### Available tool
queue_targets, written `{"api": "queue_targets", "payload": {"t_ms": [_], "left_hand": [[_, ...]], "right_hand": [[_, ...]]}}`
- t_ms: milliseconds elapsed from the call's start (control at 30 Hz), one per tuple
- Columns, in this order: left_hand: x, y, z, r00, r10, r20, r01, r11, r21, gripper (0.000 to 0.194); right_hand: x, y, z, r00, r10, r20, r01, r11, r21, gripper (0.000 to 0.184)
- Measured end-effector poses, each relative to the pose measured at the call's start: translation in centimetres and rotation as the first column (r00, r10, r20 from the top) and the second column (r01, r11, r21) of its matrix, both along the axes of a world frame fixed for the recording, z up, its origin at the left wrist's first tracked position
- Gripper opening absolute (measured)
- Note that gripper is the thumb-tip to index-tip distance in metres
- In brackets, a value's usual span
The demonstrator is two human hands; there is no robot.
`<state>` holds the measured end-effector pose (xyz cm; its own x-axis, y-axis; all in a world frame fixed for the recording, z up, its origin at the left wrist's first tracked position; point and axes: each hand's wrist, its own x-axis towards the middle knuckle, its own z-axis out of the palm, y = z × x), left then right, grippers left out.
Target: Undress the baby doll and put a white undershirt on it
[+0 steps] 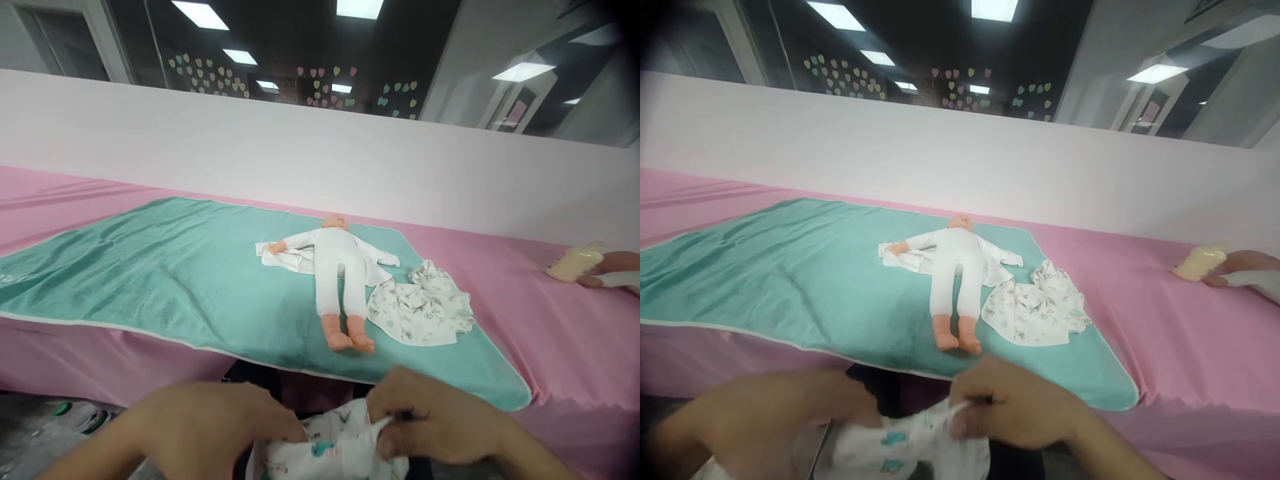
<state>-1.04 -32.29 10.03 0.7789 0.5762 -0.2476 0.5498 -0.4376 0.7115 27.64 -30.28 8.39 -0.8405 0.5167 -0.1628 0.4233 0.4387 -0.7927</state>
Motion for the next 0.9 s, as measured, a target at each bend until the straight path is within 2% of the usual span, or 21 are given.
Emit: {"api": "queue_targets", "payload": {"t_ms": [33, 100, 133, 200, 267, 300, 333, 367, 400, 433, 467, 500, 533, 600, 667, 700, 733, 800, 867, 900], "left_hand": [[-0.4, 0.5, 1.3, 0.998, 0.057, 0.013, -0.057, 0.998, -0.023, 0.046], [-0.8, 1.7, 3.0, 0.945, 0.289, 0.151, -0.290, 0.957, -0.015, 0.033], [-0.7, 2.4, 3.4, 0.864, 0.431, 0.262, -0.445, 0.895, -0.004, 0.025], [-0.2, 4.4, 3.3, 0.617, 0.618, 0.487, -0.703, 0.711, -0.011, 0.020], [0.4, 7.0, 2.6, 0.371, 0.667, 0.646, -0.846, 0.529, -0.060, 0.023], [0.5, 8.6, 2.0, 0.276, 0.661, 0.697, -0.882, 0.463, -0.089, 0.024], [0.6, 10.3, 1.5, 0.198, 0.649, 0.734, -0.903, 0.411, -0.121, 0.024], [0.7, 12.0, 0.8, 0.149, 0.638, 0.756, -0.912, 0.383, -0.143, 0.024], [0.6, 13.8, 0.2, 0.106, 0.633, 0.767, -0.931, 0.335, -0.147, 0.023], [0.6, 15.7, -0.5, 0.080, 0.634, 0.769, -0.954, 0.273, -0.127, 0.020], [0.5, 17.4, -1.3, 0.052, 0.635, 0.770, -0.973, 0.208, -0.105, 0.018], [0.5, 19.1, -2.0, 0.039, 0.636, 0.771, -0.984, 0.159, -0.081, 0.016], [0.5, 20.7, -2.8, 0.035, 0.643, 0.765, -0.990, 0.126, -0.061, 0.015], [0.7, 23.7, -4.1, 0.064, 0.676, 0.734, -0.995, 0.100, -0.005, 0.012], [1.5, 26.2, -4.9, 0.155, 0.725, 0.671, -0.988, 0.109, 0.110, 0.011], [2.2, 27.3, -5.0, 0.229, 0.736, 0.637, -0.971, 0.127, 0.203, 0.013], [3.2, 28.3, -5.0, 0.321, 0.729, 0.605, -0.938, 0.157, 0.308, 0.015], [6.0, 29.7, -4.4, 0.536, 0.658, 0.529, -0.819, 0.254, 0.514, 0.021], [9.7, 30.6, -3.4, 0.741, 0.555, 0.378, -0.635, 0.396, 0.663, 0.027], [11.7, 31.0, -2.8, 0.816, 0.521, 0.251, -0.521, 0.472, 0.711, 0.029]], "right_hand": [[-0.3, 0.6, 0.7, 0.993, -0.062, -0.099, 0.058, 0.997, -0.046, 0.031], [-1.4, 1.8, 1.7, 0.918, -0.242, -0.314, 0.202, 0.967, -0.156, 0.031], [-2.2, 2.6, 2.0, 0.850, -0.339, -0.404, 0.272, 0.938, -0.214, 0.032], [-4.1, 4.4, 2.3, 0.720, -0.469, -0.511, 0.386, 0.883, -0.266, 0.033], [-5.7, 7.1, 2.0, 0.677, -0.474, -0.563, 0.457, 0.871, -0.183, 0.031], [-6.2, 8.8, 1.6, 0.676, -0.453, -0.582, 0.484, 0.868, -0.114, 0.029], [-6.4, 10.7, 1.0, 0.661, -0.437, -0.609, 0.515, 0.856, -0.055, 0.027], [-6.2, 12.8, 0.3, 0.647, -0.440, -0.623, 0.545, 0.838, -0.026, 0.026], [-5.6, 15.0, -0.5, 0.607, -0.476, -0.636, 0.617, 0.787, 0.000, 0.025], [-4.7, 17.2, -1.3, 0.565, -0.537, -0.626, 0.711, 0.702, 0.040, 0.025], [-3.4, 19.3, -2.2, 0.502, -0.637, -0.585, 0.826, 0.554, 0.105, 0.025], [-1.8, 21.3, -3.0, 0.401, -0.753, -0.522, 0.915, 0.358, 0.186, 0.025], [-0.1, 23.0, -3.8, 0.334, -0.802, -0.494, 0.942, 0.264, 0.208, 0.026], [3.3, 25.5, -5.1, 0.230, -0.865, -0.447, 0.962, 0.133, 0.239, 0.032], [6.3, 27.1, -6.2, 0.134, -0.913, -0.385, 0.962, 0.026, 0.273, 0.040], [7.5, 27.6, -6.7, 0.089, -0.935, -0.344, 0.957, -0.016, 0.290, 0.043], [8.4, 28.0, -7.1, 0.051, -0.953, -0.300, 0.951, -0.046, 0.306, 0.045], [9.7, 28.7, -7.8, 0.002, -0.976, -0.216, 0.940, -0.072, 0.334, 0.047], [10.4, 29.3, -8.3, -0.009, -0.987, -0.161, 0.930, -0.068, 0.361, 0.045], [10.6, 29.5, -8.4, -0.007, -0.989, -0.148, 0.925, -0.062, 0.374, 0.042]]}}
